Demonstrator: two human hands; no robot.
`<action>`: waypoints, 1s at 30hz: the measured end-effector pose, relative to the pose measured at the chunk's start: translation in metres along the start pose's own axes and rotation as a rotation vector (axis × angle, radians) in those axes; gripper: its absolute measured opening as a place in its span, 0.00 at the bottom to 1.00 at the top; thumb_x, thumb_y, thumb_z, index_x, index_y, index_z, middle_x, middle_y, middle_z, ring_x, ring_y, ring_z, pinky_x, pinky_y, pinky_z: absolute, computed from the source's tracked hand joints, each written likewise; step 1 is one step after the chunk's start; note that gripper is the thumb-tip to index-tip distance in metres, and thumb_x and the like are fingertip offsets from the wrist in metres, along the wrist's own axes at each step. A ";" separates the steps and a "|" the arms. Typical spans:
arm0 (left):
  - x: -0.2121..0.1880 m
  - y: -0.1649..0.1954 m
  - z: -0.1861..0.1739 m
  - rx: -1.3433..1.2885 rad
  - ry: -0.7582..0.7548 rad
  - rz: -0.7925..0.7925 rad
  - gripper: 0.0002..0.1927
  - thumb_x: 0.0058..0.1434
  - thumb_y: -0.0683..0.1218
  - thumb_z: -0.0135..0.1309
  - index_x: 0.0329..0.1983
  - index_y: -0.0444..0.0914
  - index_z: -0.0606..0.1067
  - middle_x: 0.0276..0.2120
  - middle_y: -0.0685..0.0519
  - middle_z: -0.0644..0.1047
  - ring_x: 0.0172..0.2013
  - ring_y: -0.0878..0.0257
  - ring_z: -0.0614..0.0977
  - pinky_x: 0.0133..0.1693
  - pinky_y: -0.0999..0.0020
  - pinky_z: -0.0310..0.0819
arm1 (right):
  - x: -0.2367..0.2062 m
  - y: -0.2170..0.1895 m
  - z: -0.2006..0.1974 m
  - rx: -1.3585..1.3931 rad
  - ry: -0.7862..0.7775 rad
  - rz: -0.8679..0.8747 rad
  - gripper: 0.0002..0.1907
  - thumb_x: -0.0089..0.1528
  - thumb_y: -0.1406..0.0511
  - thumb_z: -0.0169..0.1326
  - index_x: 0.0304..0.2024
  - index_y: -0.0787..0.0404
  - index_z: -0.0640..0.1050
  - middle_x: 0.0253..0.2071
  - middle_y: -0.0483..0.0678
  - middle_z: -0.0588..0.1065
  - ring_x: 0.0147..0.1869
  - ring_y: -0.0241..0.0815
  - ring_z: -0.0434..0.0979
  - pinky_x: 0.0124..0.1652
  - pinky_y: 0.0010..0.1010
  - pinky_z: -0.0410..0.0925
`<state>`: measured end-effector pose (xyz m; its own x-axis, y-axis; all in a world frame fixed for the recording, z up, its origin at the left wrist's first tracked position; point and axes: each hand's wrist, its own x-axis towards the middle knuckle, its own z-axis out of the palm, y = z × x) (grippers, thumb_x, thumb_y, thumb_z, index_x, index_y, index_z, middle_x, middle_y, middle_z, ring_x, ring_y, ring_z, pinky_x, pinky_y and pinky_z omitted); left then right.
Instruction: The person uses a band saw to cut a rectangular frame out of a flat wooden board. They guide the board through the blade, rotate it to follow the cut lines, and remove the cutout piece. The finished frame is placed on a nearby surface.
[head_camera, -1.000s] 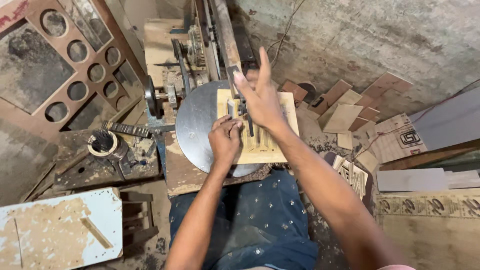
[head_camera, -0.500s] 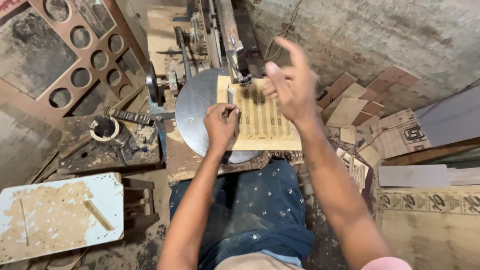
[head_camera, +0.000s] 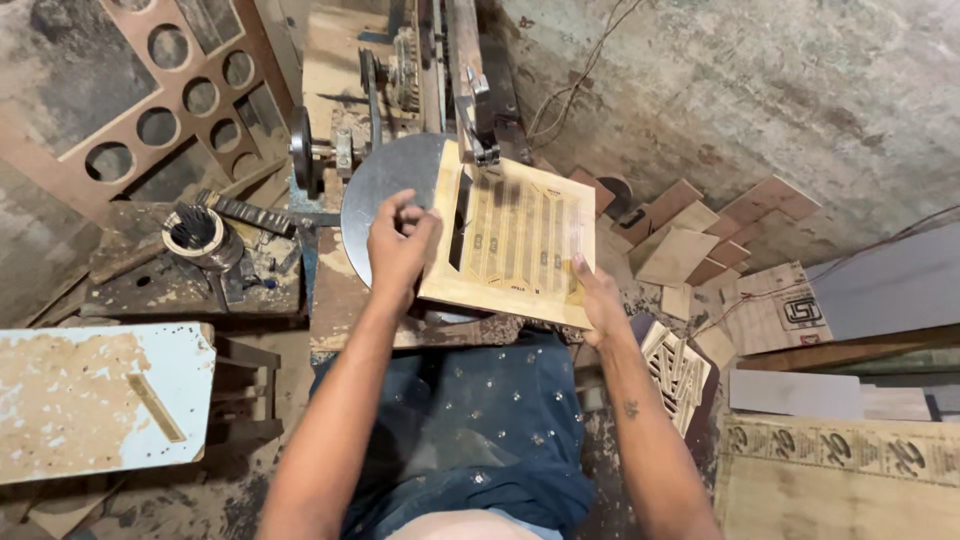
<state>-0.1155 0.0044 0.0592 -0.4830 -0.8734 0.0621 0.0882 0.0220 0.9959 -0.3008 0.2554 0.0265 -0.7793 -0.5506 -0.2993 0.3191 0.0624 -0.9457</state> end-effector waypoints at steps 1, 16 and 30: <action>-0.002 0.007 -0.005 -0.117 -0.084 -0.179 0.27 0.58 0.49 0.64 0.57 0.33 0.73 0.43 0.48 0.80 0.42 0.60 0.80 0.45 0.66 0.75 | -0.007 -0.005 0.002 0.035 -0.035 0.003 0.28 0.67 0.53 0.53 0.58 0.71 0.74 0.50 0.54 0.79 0.46 0.44 0.82 0.45 0.36 0.75; 0.026 0.010 -0.004 -0.615 -0.601 -0.554 0.17 0.61 0.51 0.61 0.43 0.32 0.79 0.29 0.53 0.79 0.23 0.69 0.78 0.25 0.74 0.75 | -0.009 -0.023 0.025 0.019 -0.101 -0.213 0.29 0.68 0.54 0.53 0.60 0.71 0.72 0.52 0.51 0.78 0.51 0.39 0.79 0.49 0.32 0.75; 0.029 0.007 0.007 -0.405 -0.468 -0.495 0.13 0.62 0.49 0.59 0.34 0.33 0.77 0.22 0.55 0.75 0.20 0.69 0.74 0.24 0.74 0.71 | 0.006 -0.023 0.015 -0.036 -0.091 -0.256 0.26 0.70 0.55 0.51 0.56 0.73 0.74 0.50 0.50 0.77 0.49 0.35 0.77 0.49 0.28 0.72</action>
<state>-0.1345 -0.0172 0.0687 -0.8570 -0.4382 -0.2712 0.0341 -0.5733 0.8186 -0.3044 0.2383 0.0488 -0.7799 -0.6247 -0.0389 0.0972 -0.0594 -0.9935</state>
